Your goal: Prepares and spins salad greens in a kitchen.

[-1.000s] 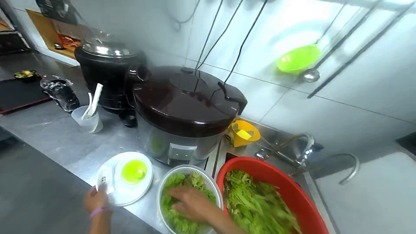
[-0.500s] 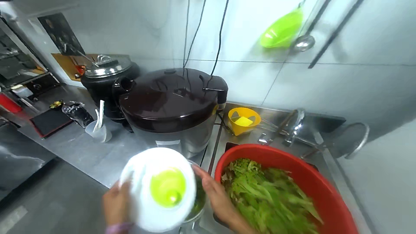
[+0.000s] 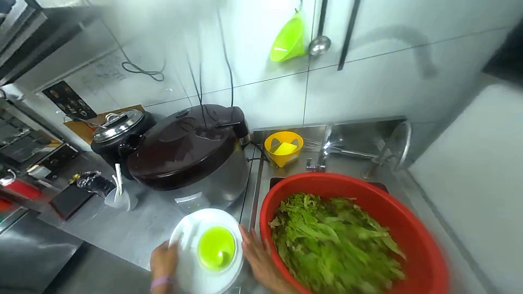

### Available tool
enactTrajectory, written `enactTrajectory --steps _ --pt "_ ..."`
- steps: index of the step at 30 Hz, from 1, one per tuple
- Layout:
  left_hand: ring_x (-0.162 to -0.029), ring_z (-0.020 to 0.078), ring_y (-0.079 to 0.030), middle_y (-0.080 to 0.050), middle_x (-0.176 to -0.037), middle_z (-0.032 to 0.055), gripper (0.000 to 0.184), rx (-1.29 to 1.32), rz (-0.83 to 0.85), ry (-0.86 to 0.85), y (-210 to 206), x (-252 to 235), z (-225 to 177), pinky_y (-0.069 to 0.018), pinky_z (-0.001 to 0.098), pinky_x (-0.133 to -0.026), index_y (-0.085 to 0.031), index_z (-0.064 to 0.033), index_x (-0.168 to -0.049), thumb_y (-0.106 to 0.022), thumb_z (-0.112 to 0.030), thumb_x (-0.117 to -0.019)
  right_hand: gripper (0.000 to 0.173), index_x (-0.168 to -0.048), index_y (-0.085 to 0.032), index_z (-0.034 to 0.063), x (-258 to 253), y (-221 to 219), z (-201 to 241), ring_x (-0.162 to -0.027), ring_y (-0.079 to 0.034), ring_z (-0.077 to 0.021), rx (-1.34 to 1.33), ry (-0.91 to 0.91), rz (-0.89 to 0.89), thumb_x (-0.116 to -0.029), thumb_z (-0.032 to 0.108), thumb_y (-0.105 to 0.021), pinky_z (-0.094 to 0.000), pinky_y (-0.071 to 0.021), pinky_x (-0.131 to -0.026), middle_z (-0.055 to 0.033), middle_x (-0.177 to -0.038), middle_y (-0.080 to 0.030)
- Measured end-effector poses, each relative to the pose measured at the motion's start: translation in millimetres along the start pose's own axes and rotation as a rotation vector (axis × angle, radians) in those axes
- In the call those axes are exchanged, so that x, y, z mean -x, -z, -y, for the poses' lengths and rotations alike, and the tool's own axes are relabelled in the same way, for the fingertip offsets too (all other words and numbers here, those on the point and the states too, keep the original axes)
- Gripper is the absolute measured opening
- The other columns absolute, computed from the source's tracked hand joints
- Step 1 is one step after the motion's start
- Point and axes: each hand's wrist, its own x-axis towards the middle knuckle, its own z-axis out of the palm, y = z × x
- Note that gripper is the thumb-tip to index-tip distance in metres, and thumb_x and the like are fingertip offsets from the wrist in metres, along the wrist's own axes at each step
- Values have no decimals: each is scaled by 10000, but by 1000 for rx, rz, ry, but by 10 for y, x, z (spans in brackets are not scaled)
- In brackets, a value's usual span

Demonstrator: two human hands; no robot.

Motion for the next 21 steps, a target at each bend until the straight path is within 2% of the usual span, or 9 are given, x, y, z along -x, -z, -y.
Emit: enactTrajectory --steps 4,6,8,11,14,16,18,19,21 --pt "-967 370 -688 -715 -1005 245 244 -89 81 47 -37 -95 37 -516 572 -908 -728 32 -1039 -625 -188 -1014 650 -1650 -258 163 -25 -47 -71 -1602 -123 -257 -40 18 33 -1083 482 -271 -679 -25 -1239 -26 -1725 -198" --pt "-869 312 -687 -717 -939 210 222 7 93 44 -86 -119 119 -538 525 -832 -734 26 -1020 -647 -177 -1000 631 -1614 -333 83 -30 -106 -185 -1571 -248 -211 -179 109 -40 -1085 428 -328 -498 -206 -1283 -100 -1693 -281" --pt "-802 270 -671 -710 -889 186 202 107 95 29 -112 -139 165 -544 483 -778 -735 31 -999 -663 -158 -992 620 -1577 -395 36 -45 -127 -260 -1548 -311 -199 -262 182 -97 -1088 413 -337 -415 -274 -1273 -135 -1662 -341" --pt "-861 314 -691 -721 -913 199 242 16 112 -2 -147 -190 138 -538 533 -837 -740 18 -991 -634 -198 -1012 587 -1567 -423 51 -42 -141 -268 -1539 -330 -206 -232 170 -120 -1083 382 -382 -418 -291 -1264 -131 -1654 -359" --pt "-923 345 -699 -728 -952 209 268 -57 125 -28 -156 -191 90 -530 559 -878 -745 5 -1020 -600 -220 -1032 561 -1600 -386 134 13 -92 -175 -1519 -366 -166 -206 39 -84 -1071 300 -475 -413 -336 -1241 -78 -1666 -350" --pt "-933 360 -699 -726 -956 220 275 -87 125 -63 -113 -166 72 -524 570 -885 -742 12 -1022 -585 -213 -1039 540 -1578 -429 135 49 -72 -153 -1495 -410 -184 -203 -8 -126 -1065 281 -511 -419 -379 -1214 -91 -1643 -391" --pt "-978 377 -701 -730 -1001 230 294 -82 126 -110 -63 -150 84 -514 589 -923 -740 4 -1097 -574 -234 -1047 553 -1525 -487 54 62 -80 -174 -1489 -415 -271 -126 7 -227 -1048 331 -538 -460 -372 -1211 -173 -1614 -411" --pt "-1025 382 -697 -731 -1061 231 330 -44 132 -129 -46 -147 114 -506 589 -955 -719 -4 -1195 -569 -262 -1054 582 -1497 -512 26 53 -76 -183 -1477 -428 -314 -36 56 -279 -1036 378 -550 -484 -384 -1197 -208 -1601 -414" --pt "-1155 406 -661 -682 -1250 252 500 60 158 -155 -22 -148 199 -479 580 -1036 -574 -15 -1426 -595 -335 -1042 667 -1431 -586 29 -42 -34 -154 -1422 -494 -350 210 287 -366 -991 530 -562 -525 -440 -1143 -223 -1559 -468"
